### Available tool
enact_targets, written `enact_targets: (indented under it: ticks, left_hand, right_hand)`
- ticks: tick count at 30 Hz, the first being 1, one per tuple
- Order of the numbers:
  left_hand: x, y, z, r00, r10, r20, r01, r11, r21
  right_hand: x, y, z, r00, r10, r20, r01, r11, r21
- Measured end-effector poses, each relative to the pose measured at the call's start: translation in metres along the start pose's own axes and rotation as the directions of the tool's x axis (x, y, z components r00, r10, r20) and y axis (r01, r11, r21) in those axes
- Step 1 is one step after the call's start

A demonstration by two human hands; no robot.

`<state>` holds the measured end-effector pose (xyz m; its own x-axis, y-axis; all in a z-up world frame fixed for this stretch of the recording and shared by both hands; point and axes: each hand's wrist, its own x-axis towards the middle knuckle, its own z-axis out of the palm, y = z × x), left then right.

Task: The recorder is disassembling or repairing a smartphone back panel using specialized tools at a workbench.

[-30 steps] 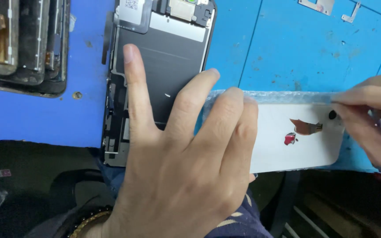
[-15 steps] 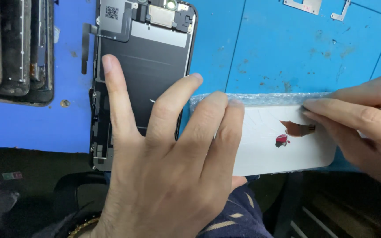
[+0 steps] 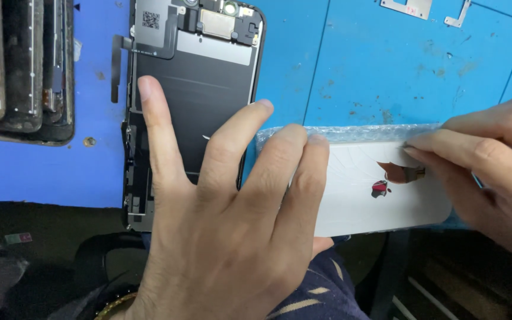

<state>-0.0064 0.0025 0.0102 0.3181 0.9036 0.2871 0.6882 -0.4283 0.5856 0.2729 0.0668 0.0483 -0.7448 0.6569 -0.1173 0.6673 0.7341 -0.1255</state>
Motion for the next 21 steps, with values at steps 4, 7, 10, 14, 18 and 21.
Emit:
enact_targets:
  ticks: [4, 7, 10, 14, 18, 21]
  left_hand:
    - [0.0, -0.001, 0.001, 1.0, 0.002, -0.004, -0.002, 1.0, 0.003]
    - [0.0, -0.001, 0.001, 1.0, 0.002, -0.013, -0.002, 1.0, 0.011]
    - [0.0, -0.001, 0.001, 1.0, 0.001, -0.022, -0.001, 1.0, 0.013]
    - [-0.001, -0.001, 0.001, 1.0, -0.001, -0.03, 0.001, 1.0, -0.012]
    - [-0.002, -0.001, 0.002, 0.998, -0.002, -0.057, 0.001, 1.0, -0.012]
    - [-0.003, -0.002, 0.001, 0.997, 0.003, -0.076, -0.002, 1.0, 0.011]
  right_hand:
    - [-0.004, 0.002, 0.002, 1.0, -0.002, -0.01, 0.002, 1.0, -0.008]
    - [-0.005, 0.004, 0.004, 0.998, 0.031, -0.047, -0.031, 1.0, -0.001]
    - [0.0, 0.004, 0.002, 1.0, 0.007, 0.015, -0.007, 0.999, -0.033]
    - [0.004, 0.004, 0.001, 0.999, -0.042, 0.014, 0.043, 0.996, -0.073]
    - [0.012, -0.003, 0.001, 0.996, -0.08, -0.051, 0.077, 0.996, -0.046]
    - [0.019, -0.008, -0.003, 0.995, -0.093, -0.044, 0.09, 0.994, -0.069]
